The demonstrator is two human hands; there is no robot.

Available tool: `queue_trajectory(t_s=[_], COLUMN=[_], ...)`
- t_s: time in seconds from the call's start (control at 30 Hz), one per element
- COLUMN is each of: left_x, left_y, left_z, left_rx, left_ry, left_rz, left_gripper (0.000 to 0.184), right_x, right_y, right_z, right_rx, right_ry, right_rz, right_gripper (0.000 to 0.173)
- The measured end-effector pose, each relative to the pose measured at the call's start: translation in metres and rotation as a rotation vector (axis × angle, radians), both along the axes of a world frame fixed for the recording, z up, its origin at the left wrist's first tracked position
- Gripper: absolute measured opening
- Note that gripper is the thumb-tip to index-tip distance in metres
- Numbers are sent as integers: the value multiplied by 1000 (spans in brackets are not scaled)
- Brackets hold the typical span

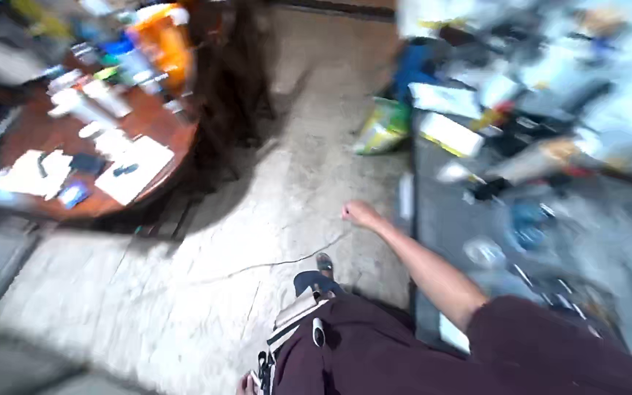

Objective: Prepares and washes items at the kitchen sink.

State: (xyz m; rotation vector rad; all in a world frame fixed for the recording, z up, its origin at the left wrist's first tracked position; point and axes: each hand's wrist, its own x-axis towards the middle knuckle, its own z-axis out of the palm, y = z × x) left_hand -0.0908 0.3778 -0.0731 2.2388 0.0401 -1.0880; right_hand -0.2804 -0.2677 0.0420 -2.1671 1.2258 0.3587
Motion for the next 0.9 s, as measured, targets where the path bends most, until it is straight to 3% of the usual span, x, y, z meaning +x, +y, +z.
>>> queue_trajectory(t_s=[0.13, 0.27, 0.37, 0.53, 0.7, 0.9], left_x=[-66, -137, -180, -226, -221, -186], left_y=[98, 179, 218, 246, 286, 372], left_z=[0, 19, 23, 28, 15, 33], left_rx=[51, 6, 32, 69, 124, 209], left_ry=[-28, -124, -226, -357, -437, -468], left_rz=[433, 956, 1246, 1653, 1884, 2025], left_gripper=[40, 38, 36, 33, 31, 31], right_x=[199, 304, 341, 378, 422, 442], right_y=[172, 385, 517, 696, 845, 1008], right_z=[-62, -76, -84, -81, -84, -70], right_rx=[125, 200, 234, 242, 149, 109], right_ry=[49, 32, 31, 99, 139, 192], right_rz=[652, 1213, 1515, 1922, 2228, 2511], right_gripper=[35, 22, 21, 34, 32, 33])
